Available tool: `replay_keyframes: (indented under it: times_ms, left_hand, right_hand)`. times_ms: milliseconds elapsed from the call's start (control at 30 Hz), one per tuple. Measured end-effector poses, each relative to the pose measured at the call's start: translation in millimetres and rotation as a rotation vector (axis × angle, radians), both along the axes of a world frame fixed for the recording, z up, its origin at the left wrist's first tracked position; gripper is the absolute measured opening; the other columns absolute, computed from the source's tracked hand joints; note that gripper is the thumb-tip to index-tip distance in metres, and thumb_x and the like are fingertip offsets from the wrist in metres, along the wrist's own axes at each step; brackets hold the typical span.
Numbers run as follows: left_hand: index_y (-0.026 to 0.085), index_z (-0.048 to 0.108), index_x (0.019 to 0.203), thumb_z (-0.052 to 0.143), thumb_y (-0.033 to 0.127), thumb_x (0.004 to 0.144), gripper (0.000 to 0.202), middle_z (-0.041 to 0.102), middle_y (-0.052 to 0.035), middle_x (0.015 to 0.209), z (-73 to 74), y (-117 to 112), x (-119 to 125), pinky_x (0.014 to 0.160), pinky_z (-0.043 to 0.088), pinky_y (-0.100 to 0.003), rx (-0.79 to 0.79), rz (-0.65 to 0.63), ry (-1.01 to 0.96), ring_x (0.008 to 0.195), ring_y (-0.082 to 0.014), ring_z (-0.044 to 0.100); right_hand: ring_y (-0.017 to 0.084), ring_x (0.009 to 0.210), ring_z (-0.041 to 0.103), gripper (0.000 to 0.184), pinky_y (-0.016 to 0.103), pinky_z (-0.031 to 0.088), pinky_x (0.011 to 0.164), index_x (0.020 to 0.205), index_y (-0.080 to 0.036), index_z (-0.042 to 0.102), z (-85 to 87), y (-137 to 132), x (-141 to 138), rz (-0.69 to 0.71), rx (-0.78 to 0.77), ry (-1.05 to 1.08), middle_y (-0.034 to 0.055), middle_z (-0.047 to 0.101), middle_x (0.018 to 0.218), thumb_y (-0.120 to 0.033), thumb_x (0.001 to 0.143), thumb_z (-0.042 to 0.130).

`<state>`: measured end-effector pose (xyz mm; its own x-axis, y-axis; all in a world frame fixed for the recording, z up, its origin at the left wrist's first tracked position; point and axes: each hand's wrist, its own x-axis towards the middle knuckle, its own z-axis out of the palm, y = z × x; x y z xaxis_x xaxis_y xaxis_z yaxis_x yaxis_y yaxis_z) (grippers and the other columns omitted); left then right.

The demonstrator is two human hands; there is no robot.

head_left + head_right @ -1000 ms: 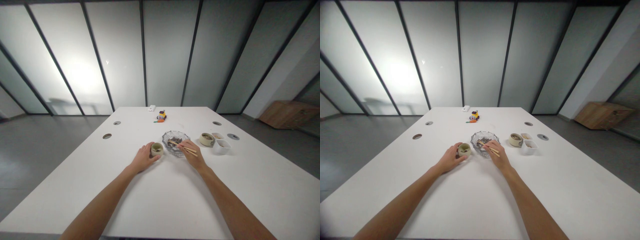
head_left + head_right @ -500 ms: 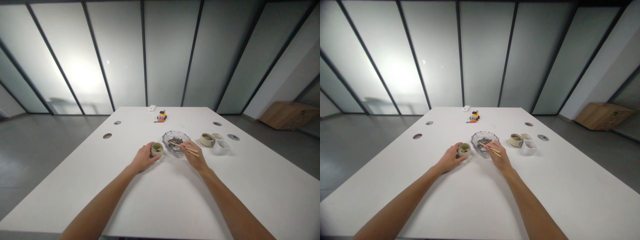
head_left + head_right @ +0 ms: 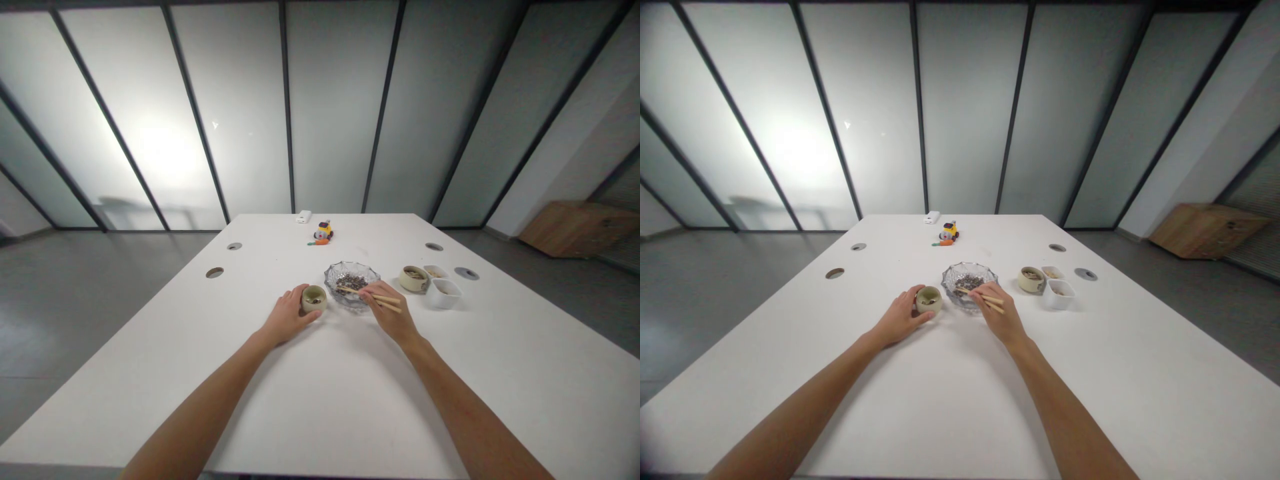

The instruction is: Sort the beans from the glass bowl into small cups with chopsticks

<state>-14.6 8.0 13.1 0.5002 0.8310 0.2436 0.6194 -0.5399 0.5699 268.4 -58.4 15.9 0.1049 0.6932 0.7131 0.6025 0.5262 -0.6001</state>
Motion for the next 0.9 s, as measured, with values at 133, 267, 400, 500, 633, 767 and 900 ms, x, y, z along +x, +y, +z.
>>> replay_keyframes:
  times_ms: [133, 267, 400, 500, 633, 767, 900]
  left_hand:
    - [0.024, 0.057, 0.148, 0.076, 0.049, 0.093, 0.063, 0.071, -0.0139, 0.140, -1.8, 0.9, -0.3, 0.109, 0.053, -0.053, -0.002, 0.003, -0.005, 0.125, -0.0364, 0.067]
    - [0.024, 0.056, 0.148, 0.076, 0.050, 0.093, 0.064, 0.071, -0.0142, 0.140, -3.0, 1.8, -0.7, 0.110, 0.053, -0.053, -0.002, -0.001, -0.013, 0.126, -0.0369, 0.067]
    - [0.024, 0.056, 0.149, 0.076, 0.048, 0.093, 0.063, 0.071, -0.0140, 0.141, -2.7, 2.0, -0.7, 0.109, 0.053, -0.052, 0.000, -0.004, -0.006, 0.126, -0.0370, 0.067]
    - [0.024, 0.054, 0.150, 0.075, 0.047, 0.094, 0.064, 0.070, -0.0144, 0.142, -2.1, 1.6, -0.6, 0.109, 0.052, -0.053, -0.002, -0.006, 0.013, 0.127, -0.0374, 0.066]
    - [0.024, 0.054, 0.150, 0.075, 0.047, 0.095, 0.063, 0.069, -0.0138, 0.143, -1.5, 1.1, -0.9, 0.109, 0.052, -0.053, 0.000, -0.008, 0.021, 0.127, -0.0371, 0.066]
    - [0.024, 0.054, 0.150, 0.075, 0.046, 0.095, 0.063, 0.069, -0.0136, 0.143, -0.8, 0.7, -0.8, 0.110, 0.052, -0.053, 0.000, -0.008, 0.021, 0.128, -0.0372, 0.066]
    - [0.024, 0.054, 0.150, 0.076, 0.046, 0.094, 0.064, 0.069, -0.0136, 0.144, -0.6, 1.0, 0.0, 0.112, 0.051, -0.053, -0.012, -0.002, 0.011, 0.130, -0.0376, 0.066]
  right_hand:
    - [0.024, 0.081, 0.074, 0.040, 0.036, 0.061, 0.072, 0.090, -0.024, 0.079, -1.7, -0.5, 0.2, 0.024, -0.007, -0.004, 0.0076, 0.078, 0.090, -0.058, 0.105, 0.065]
    - [0.024, 0.081, 0.075, 0.038, 0.035, 0.061, 0.071, 0.090, -0.024, 0.080, -0.9, -1.1, -0.1, 0.030, -0.002, -0.007, 0.0076, 0.079, 0.090, -0.056, 0.105, 0.066]
    - [0.023, 0.081, 0.074, 0.038, 0.035, 0.061, 0.070, 0.088, -0.025, 0.080, 1.1, -1.6, -0.5, 0.018, 0.010, -0.050, 0.0073, 0.078, 0.089, -0.054, 0.106, 0.064]
    - [0.023, 0.081, 0.073, 0.038, 0.035, 0.060, 0.070, 0.088, -0.025, 0.080, 1.8, -2.2, -0.6, 0.017, 0.016, -0.066, 0.0070, 0.078, 0.089, -0.054, 0.107, 0.063]
    - [0.023, 0.081, 0.073, 0.038, 0.035, 0.060, 0.069, 0.088, -0.024, 0.080, 2.0, -3.9, -0.7, 0.012, 0.006, -0.045, 0.0073, 0.078, 0.090, -0.054, 0.106, 0.065]
    - [0.024, 0.081, 0.073, 0.037, 0.036, 0.060, 0.071, 0.089, -0.025, 0.080, 3.6, -5.1, -0.1, -0.008, 0.038, -0.016, 0.0077, 0.078, 0.090, -0.054, 0.106, 0.065]
    - [0.023, 0.080, 0.073, 0.041, 0.037, 0.062, 0.074, 0.087, -0.025, 0.081, 7.7, -4.5, 2.6, -0.052, 0.056, -0.011, 0.0074, 0.078, 0.087, -0.058, 0.105, 0.064]
